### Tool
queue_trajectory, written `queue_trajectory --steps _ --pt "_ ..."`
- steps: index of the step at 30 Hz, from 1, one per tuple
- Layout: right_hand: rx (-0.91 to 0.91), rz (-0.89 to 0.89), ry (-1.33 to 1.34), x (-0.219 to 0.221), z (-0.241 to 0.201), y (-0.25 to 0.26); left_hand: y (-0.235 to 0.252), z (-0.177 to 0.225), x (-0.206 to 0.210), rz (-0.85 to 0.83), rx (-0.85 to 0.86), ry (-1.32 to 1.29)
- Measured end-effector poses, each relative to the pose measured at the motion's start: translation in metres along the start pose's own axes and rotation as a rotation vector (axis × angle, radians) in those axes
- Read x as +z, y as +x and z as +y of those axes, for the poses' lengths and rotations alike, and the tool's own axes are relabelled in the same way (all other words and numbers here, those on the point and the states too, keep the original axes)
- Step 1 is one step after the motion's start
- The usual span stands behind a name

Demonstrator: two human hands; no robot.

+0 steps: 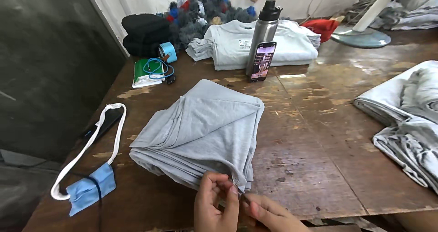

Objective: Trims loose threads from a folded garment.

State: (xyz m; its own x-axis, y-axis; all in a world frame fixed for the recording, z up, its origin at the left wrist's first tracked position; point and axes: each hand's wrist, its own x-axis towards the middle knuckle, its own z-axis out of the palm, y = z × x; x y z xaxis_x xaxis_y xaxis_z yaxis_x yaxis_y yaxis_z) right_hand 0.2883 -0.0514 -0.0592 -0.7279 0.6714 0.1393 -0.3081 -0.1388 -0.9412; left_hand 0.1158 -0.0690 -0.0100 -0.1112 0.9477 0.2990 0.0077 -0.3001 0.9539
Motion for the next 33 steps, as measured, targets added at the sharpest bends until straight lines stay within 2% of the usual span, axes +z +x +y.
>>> queue_trajectory --steps 9,11,13,16,17,19,22,24,26,28,29,31,33 --pt "0.007 0.069 0.024 0.006 -0.002 0.008 0.002 -0.004 0.004 0.033 0.038 0.046" --pt "-0.047 0.055 -0.053 0.003 -0.003 0.005 0.001 -0.001 -0.004 -0.025 0.051 0.036" --pt "-0.147 0.104 -0.241 -0.001 -0.011 0.000 0.000 0.002 -0.027 -0.247 0.105 0.033" --pt "-0.316 0.336 -0.569 -0.010 -0.025 -0.002 0.008 0.016 -0.065 -0.715 0.165 0.026" --pt "-0.362 0.403 -0.683 -0.013 -0.027 0.002 0.009 0.020 -0.070 -0.769 0.172 0.033" --pt "-0.398 0.467 -0.871 -0.017 -0.031 0.015 0.009 0.023 -0.069 -0.686 0.186 0.073" --pt "-0.405 0.421 -1.055 -0.012 -0.037 0.039 0.008 0.013 -0.055 -0.440 0.235 0.206" --pt "-0.489 0.435 -1.150 -0.005 -0.047 0.050 0.005 0.007 -0.047 -0.324 0.242 0.298" --pt "-0.667 0.477 -1.144 -0.001 -0.061 0.053 0.003 0.005 -0.041 -0.266 0.225 0.384" --pt "-0.826 0.403 -1.042 -0.001 -0.078 0.050 0.001 0.007 -0.039 -0.237 0.188 0.449" --pt "-0.847 0.348 -1.020 -0.001 -0.084 0.048 -0.001 0.008 -0.038 -0.223 0.171 0.458" --pt "-0.730 0.294 -1.068 -0.004 -0.084 0.041 -0.003 0.010 -0.038 -0.191 0.157 0.442" --pt "-0.493 0.264 -1.159 -0.008 -0.069 0.037 -0.004 0.010 -0.037 -0.165 0.158 0.408"
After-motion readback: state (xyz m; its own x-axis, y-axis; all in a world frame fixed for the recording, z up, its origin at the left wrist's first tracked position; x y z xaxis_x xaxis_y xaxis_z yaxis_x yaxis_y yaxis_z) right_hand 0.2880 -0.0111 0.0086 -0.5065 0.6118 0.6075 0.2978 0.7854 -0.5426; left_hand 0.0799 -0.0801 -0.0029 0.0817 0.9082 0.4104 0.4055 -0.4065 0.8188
